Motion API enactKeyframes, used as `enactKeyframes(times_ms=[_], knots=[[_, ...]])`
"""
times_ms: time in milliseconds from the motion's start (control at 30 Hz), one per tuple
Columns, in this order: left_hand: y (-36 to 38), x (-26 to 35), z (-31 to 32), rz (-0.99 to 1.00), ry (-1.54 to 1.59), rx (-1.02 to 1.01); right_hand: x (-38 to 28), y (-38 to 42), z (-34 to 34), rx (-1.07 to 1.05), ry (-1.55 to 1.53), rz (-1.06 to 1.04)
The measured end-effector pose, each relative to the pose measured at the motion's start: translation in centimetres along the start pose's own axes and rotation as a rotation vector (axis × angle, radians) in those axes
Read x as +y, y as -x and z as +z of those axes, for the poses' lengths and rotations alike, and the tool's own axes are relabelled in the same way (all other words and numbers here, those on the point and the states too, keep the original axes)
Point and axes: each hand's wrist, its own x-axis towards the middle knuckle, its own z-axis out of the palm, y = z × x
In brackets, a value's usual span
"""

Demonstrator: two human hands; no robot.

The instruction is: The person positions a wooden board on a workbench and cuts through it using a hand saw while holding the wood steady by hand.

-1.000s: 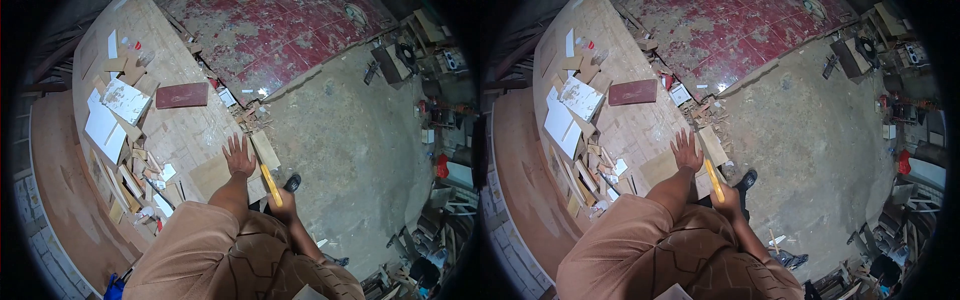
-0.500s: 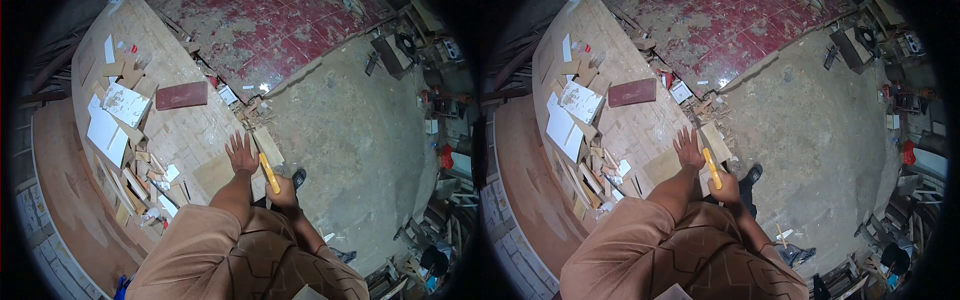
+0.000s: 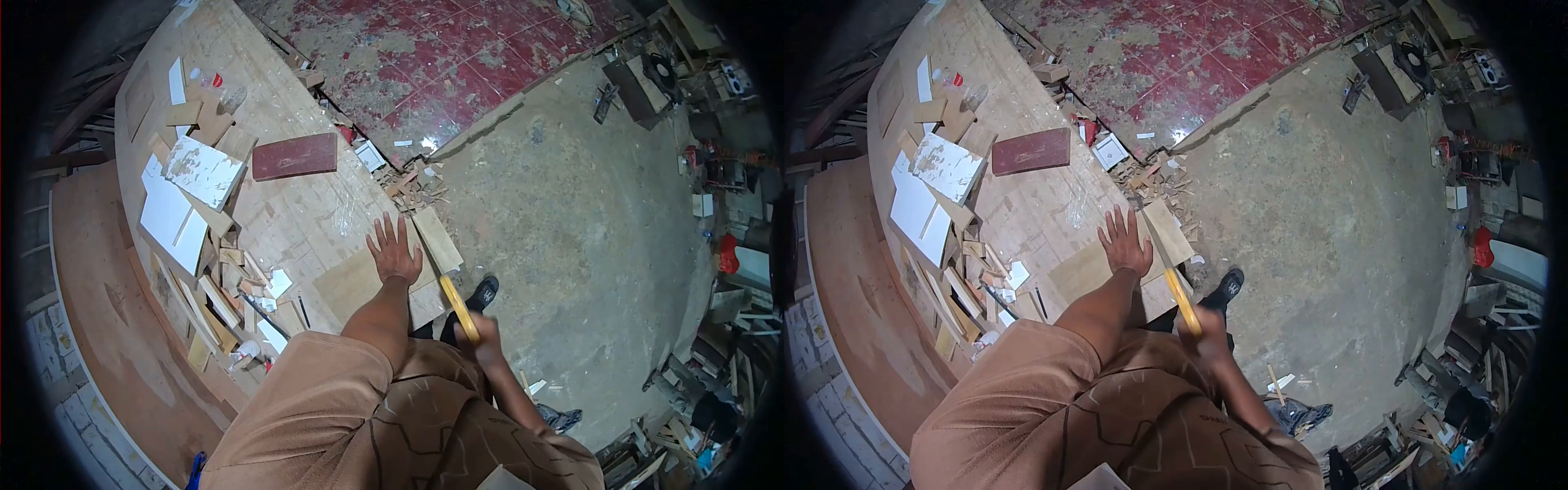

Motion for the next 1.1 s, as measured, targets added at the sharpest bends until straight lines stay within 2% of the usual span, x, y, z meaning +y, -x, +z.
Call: enactKeyframes(times_ms=[67, 167, 267, 333, 400, 467, 600, 667, 733, 867, 1000, 1100], knots=[[0.1, -0.1, 0.0, 0.002, 0.002, 0.017, 3.9, -4.6, 1.8, 0.062, 0.239, -0.119], [-0.1, 0.0, -0.3, -0.015, -0.002, -0.017, 1.2, -8.0, 2.8, 0.077, 0.273, -0.205], [0.1, 0.3, -0.3, 0.005, 0.034, 0.026, 0.9, -6.9, 2.7, 0.101, 0.216, -0.104], [-0.2, 0.3, -0.9, -0.04, -0.031, -0.103, 1.5, -4.5, 2.6, 0.099, 0.173, -0.134], [-0.3, -0.1, -0.5, -0.031, -0.021, -0.06, 0.3, -1.1, 1.1, 0.118, 0.36, -0.288], [0.0, 0.0, 0.0, -0.008, -0.001, -0.022, -2.8, 2.6, -0.9, 0.024, 0.199, 0.144], [-0.2, 0.0, 0.0, -0.02, -0.033, -0.039, -1.6, 3.6, -1.5, 0.018, 0.189, 0.058], [-0.1, 0.0, -0.3, -0.021, -0.019, -0.051, -0.5, 1.1, -0.3, 0.047, 0.187, 0.018], [0.0, 0.0, -0.1, -0.019, -0.028, -0.043, 1.6, -2.6, 1.7, 0.091, 0.218, -0.108], [-0.1, 0.3, -1.2, -0.031, 0.011, -0.078, 0.1, -6.8, 3.4, 0.089, 0.204, -0.082], [0.0, 0.4, -0.6, -0.014, 0.001, -0.013, 0.3, -5.4, 2.6, 0.085, 0.198, -0.032], [-0.2, 0.3, -1.3, -0.044, -0.009, -0.104, -1.2, -3.2, 2.1, 0.066, 0.225, -0.004]])
